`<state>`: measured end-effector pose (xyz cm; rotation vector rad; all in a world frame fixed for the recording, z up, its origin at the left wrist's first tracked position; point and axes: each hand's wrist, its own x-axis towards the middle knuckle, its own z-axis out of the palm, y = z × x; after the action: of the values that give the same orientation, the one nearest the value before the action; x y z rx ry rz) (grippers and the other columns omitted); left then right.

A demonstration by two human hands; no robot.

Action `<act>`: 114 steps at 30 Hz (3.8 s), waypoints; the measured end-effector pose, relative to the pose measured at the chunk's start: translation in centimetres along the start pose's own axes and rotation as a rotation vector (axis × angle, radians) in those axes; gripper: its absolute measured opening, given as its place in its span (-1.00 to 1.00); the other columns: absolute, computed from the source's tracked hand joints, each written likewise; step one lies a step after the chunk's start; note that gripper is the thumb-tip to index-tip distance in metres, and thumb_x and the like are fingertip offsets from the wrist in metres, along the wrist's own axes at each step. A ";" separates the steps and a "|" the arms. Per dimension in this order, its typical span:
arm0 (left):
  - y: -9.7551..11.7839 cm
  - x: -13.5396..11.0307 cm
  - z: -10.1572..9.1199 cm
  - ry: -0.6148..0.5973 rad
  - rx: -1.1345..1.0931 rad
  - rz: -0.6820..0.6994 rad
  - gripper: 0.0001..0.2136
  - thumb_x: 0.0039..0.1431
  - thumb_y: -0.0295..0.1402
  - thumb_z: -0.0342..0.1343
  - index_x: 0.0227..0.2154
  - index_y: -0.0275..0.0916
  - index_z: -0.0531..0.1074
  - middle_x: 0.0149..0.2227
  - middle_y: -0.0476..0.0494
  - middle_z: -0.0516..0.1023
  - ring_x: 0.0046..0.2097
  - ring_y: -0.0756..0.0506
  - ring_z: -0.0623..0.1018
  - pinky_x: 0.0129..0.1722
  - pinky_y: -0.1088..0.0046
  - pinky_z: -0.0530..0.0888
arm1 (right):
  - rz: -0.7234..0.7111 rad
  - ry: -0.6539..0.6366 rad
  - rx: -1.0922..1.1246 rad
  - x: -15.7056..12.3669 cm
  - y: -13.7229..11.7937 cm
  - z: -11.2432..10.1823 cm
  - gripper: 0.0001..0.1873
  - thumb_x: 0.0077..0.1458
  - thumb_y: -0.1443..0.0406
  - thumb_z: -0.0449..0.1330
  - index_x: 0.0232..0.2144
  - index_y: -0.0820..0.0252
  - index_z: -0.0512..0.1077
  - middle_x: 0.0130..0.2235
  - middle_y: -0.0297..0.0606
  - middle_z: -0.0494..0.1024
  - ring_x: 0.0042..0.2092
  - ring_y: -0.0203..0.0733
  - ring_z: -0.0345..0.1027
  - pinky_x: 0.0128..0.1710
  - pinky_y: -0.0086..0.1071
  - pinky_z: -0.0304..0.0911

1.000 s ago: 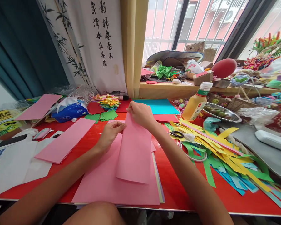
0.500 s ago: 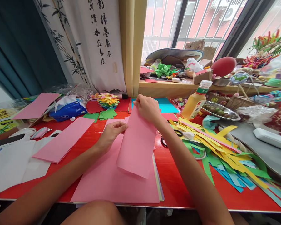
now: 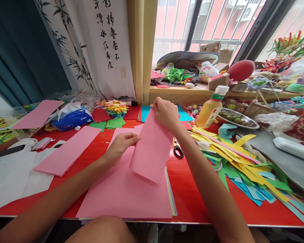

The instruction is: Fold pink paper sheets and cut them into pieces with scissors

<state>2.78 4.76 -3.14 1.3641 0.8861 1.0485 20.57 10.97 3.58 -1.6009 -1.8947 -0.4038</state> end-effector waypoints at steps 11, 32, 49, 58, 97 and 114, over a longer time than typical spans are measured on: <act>0.1 -0.3 0.4 -0.037 0.030 -0.023 -0.80 -0.03 -0.24 0.11 -0.48 -0.30 0.43 -0.41 -0.06 0.46 -0.34 0.00 0.42 -0.28 0.45 0.33 | 0.091 0.076 -0.024 0.8 2.1 -1.7 -0.78 0.10 0.18 -0.01 -0.34 0.12 0.37 -0.31 -0.15 0.49 -0.27 -0.03 0.30 -0.37 -0.28 0.03; -1.0 0.0 -0.3 0.025 0.335 0.125 -0.80 0.03 -0.23 0.02 -0.51 -0.24 0.42 -0.45 -0.08 0.50 -0.35 -0.04 0.45 -0.30 0.44 0.34 | 0.199 0.364 -0.117 1.1 3.6 -5.3 -0.78 0.08 0.22 0.03 -0.32 0.19 0.42 -0.38 -0.10 0.51 -0.36 -0.13 0.29 -0.40 -0.29 -0.01; -0.4 0.0 -0.3 0.171 0.431 0.347 -0.58 0.00 -0.18 0.10 -0.06 -0.15 0.28 -0.03 -0.13 0.38 -0.03 -0.09 0.36 -0.10 0.43 0.28 | -0.190 0.379 0.252 -0.8 -1.0 -9.6 -0.92 0.05 0.30 0.10 -0.45 0.12 0.37 -0.40 -0.29 0.51 -0.36 -0.27 0.34 -0.33 -0.41 0.20; -1.4 0.9 -1.3 0.233 0.190 0.183 -0.75 0.01 -0.15 0.06 -0.43 -0.25 0.44 -0.43 -0.02 0.46 -0.36 -0.02 0.41 -0.32 0.48 0.31 | -0.114 0.364 0.334 -0.5 -1.6 -8.1 -0.66 0.01 0.28 0.17 -0.13 0.16 0.25 -0.12 -0.25 0.44 -0.08 -0.24 0.30 -0.09 -0.32 0.17; -0.7 1.5 -1.7 0.057 -0.061 0.081 -0.68 -0.11 -0.26 0.19 -0.27 -0.31 0.41 -0.27 -0.15 0.54 -0.28 -0.07 0.49 -0.31 0.40 0.41 | 0.259 -0.633 1.053 -0.3 0.8 -1.8 -0.85 -0.12 0.22 0.27 -0.50 0.20 0.49 -0.40 -0.21 0.54 -0.39 -0.20 0.42 -0.27 -0.23 0.38; -0.6 1.7 -2.7 0.318 0.151 0.312 -0.80 0.04 -0.21 0.05 -0.42 -0.26 0.41 -0.48 -0.01 0.39 -0.41 0.03 0.38 -0.39 0.54 0.36 | 0.158 -0.615 0.971 -0.6 -1.2 -0.7 -0.87 -0.03 0.29 0.20 -0.52 0.27 0.43 -0.47 -0.27 0.44 -0.44 -0.32 0.30 -0.36 -0.37 0.27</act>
<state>0.83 7.25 -3.71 1.5191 1.0209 1.4935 19.59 9.81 3.91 -1.2051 -1.8599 1.0419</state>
